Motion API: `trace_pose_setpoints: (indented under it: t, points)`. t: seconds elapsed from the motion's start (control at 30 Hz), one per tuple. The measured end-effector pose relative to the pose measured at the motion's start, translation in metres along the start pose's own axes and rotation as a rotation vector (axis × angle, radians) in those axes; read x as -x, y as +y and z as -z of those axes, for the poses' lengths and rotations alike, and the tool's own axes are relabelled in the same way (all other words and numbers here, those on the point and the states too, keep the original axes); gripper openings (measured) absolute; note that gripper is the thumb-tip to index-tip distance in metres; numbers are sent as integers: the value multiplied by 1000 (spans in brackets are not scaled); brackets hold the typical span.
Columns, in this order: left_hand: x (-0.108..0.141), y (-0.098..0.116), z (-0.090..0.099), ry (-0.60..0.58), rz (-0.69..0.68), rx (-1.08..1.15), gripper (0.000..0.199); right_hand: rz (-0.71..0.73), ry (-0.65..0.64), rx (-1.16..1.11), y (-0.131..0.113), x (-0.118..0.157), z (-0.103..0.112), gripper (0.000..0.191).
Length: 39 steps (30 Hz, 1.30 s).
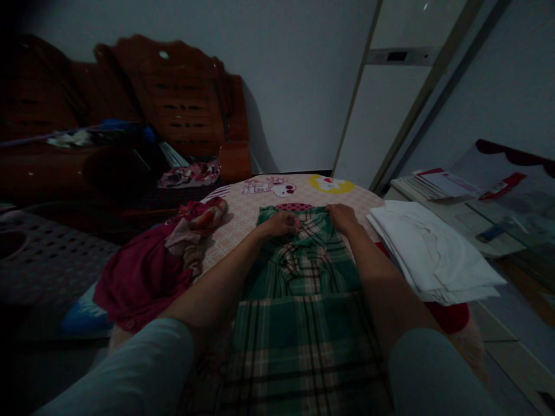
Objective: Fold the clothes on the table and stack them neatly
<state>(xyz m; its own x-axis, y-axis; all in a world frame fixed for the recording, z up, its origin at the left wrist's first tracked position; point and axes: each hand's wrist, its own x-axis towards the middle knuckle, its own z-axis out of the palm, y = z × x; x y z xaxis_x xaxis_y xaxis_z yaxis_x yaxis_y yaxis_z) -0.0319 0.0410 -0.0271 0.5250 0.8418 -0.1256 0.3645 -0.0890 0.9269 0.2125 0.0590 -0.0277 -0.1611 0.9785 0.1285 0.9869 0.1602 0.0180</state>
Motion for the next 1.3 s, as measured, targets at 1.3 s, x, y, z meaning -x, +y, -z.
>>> trace_pose_setpoints:
  t: [1.3]
  points:
    - [-9, -11, -1, 389, -78, -545, 19, -209, 187, -76, -19, 29, 22, 26]
